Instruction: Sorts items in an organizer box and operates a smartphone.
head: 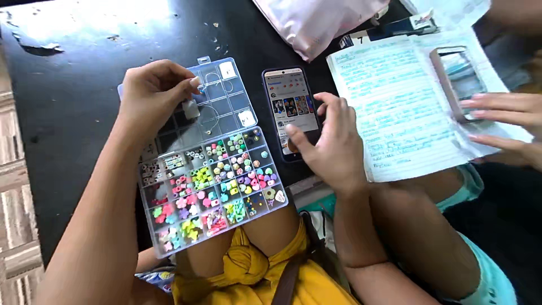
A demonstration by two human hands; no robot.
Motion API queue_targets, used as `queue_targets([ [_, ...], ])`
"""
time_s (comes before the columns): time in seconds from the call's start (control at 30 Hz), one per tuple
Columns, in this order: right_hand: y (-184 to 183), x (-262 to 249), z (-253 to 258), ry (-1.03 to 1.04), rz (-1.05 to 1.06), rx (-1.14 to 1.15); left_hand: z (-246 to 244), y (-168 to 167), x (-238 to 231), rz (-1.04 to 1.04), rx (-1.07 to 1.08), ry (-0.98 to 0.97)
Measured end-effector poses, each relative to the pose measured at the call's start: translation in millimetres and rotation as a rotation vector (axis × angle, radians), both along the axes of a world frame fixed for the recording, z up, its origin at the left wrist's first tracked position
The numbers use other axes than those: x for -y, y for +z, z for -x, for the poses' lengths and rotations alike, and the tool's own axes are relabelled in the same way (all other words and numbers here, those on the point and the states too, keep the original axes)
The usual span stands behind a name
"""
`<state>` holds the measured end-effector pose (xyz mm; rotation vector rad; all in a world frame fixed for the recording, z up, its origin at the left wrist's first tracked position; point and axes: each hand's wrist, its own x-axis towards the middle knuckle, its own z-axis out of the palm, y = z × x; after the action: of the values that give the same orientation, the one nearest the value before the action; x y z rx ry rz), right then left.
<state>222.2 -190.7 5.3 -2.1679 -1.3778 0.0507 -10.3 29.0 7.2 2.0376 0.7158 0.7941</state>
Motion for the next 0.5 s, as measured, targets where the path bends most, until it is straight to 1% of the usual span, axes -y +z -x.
queue_targets([
  [0.17,15.4,0.1,31.7,-0.033,0.203,0.156,-0.4,1.1,-11.6,-0.067,-0.039,0.046],
  [0.3,23.9,-4.6,42.0,-0.083,0.310,0.120,-0.3,-0.5,-9.7,-0.139,-0.093,0.013],
  [0.4,32.8,-11.8,26.3,-0.089,0.285,-0.048,2.2,1.8,-9.5,-0.147,-0.043,0.029],
  [0.5,47.2,-19.3,2.0,-0.051,0.213,-0.402,6.3,11.0,-6.8,-0.145,0.084,0.079],
])
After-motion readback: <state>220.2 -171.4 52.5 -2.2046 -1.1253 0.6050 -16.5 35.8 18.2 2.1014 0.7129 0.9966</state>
